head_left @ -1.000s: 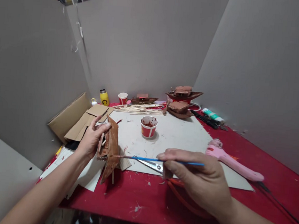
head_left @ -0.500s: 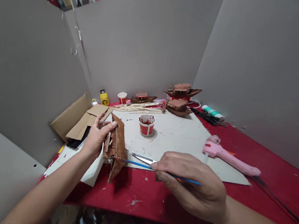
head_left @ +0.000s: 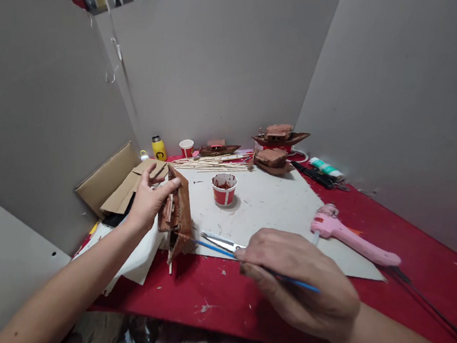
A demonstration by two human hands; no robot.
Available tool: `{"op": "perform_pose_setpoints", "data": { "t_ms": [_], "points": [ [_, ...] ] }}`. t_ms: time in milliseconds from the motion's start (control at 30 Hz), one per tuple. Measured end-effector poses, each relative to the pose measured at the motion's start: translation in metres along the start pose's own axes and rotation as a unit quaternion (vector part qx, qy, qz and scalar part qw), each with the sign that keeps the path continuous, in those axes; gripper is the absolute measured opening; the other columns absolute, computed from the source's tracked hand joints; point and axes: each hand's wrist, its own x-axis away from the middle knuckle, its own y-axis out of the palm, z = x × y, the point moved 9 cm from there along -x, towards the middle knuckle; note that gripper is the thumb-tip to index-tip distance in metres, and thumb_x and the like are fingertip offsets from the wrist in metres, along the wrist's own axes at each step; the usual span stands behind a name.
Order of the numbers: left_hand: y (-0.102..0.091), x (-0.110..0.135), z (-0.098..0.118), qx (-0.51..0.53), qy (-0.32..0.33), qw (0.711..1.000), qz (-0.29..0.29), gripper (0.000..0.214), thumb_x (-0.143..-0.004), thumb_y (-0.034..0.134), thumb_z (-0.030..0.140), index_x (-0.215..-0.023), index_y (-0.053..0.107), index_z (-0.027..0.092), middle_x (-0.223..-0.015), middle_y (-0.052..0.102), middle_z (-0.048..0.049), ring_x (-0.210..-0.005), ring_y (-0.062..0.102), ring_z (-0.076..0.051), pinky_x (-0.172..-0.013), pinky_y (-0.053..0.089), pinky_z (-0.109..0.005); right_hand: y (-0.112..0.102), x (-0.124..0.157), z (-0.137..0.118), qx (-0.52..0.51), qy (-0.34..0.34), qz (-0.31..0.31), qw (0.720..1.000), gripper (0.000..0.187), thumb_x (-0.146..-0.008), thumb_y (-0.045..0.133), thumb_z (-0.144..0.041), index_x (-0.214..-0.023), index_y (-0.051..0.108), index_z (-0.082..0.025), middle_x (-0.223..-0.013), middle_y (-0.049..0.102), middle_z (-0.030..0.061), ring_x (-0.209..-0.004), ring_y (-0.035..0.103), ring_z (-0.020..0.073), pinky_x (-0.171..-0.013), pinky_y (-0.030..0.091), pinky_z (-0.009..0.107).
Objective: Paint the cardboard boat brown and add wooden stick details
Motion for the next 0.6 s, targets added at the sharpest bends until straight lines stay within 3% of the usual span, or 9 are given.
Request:
{"op": "perform_pose_setpoints", "data": {
  "t_ms": [167, 267, 400, 500, 600],
  "points": [
    [-0.003, -0.027, 0.008, -0.078, 0.004, 0.997, -0.004, 0.094, -0.068, 0.081, 0.041, -0.147, 0.034, 0.020, -0.116, 0.058, -0.0142, -0.098, 0.065, -0.025, -0.084, 0.052, -0.038, -0.033, 0.002, 0.006, 0.034, 0.025, 0.106, 0.993, 0.028, -0.084, 0.059, 0.001, -0.103, 0.066, -0.018, -0.076, 0.072, 0.0038, -0.060, 0.063, 0.0150, -0.055, 0.052, 0.028],
    [-0.002, -0.048, 0.012, -0.156, 0.020, 0.988, 0.000, 0.099, -0.064, 0.084, 0.038, -0.147, 0.034, 0.022, -0.115, 0.060, -0.0129, -0.101, 0.063, -0.028, -0.090, 0.049, -0.042, -0.045, 0.008, 0.012, 0.066, 0.049, 0.157, 0.984, 0.028, -0.082, 0.064, 0.000, -0.102, 0.068, -0.018, -0.080, 0.073, 0.0033, -0.064, 0.066, 0.0151, -0.060, 0.055, 0.029],
    [0.012, -0.075, 0.003, -0.233, 0.021, 0.972, -0.012, 0.092, -0.065, 0.084, 0.035, -0.144, 0.039, 0.018, -0.123, 0.062, -0.0150, -0.114, 0.060, -0.033, -0.099, 0.044, -0.045, -0.047, 0.008, 0.015, 0.074, 0.052, 0.156, 0.984, 0.026, -0.083, 0.065, -0.002, -0.102, 0.068, -0.019, -0.082, 0.074, 0.0018, -0.062, 0.066, 0.0135, -0.058, 0.055, 0.027],
    [0.023, -0.096, -0.013, -0.277, 0.020, 0.961, -0.009, 0.081, -0.068, 0.084, 0.031, -0.138, 0.046, 0.016, -0.138, 0.054, -0.0171, -0.128, 0.050, -0.034, -0.106, 0.040, -0.044, -0.047, 0.006, 0.015, 0.095, 0.050, 0.149, 0.983, 0.026, -0.084, 0.064, -0.002, -0.103, 0.068, -0.020, -0.081, 0.074, 0.0012, -0.060, 0.066, 0.0132, -0.057, 0.054, 0.027],
    [0.031, -0.120, -0.033, -0.312, 0.007, 0.950, -0.005, 0.045, -0.090, 0.065, 0.033, -0.130, 0.054, 0.018, -0.136, 0.055, -0.0123, -0.119, 0.057, -0.029, -0.098, 0.049, -0.051, -0.048, 0.005, 0.015, 0.108, 0.052, 0.133, 0.984, 0.025, -0.085, 0.062, -0.003, -0.104, 0.066, -0.019, -0.081, 0.073, 0.0017, -0.062, 0.066, 0.0139, -0.058, 0.054, 0.027]
  ]
}}
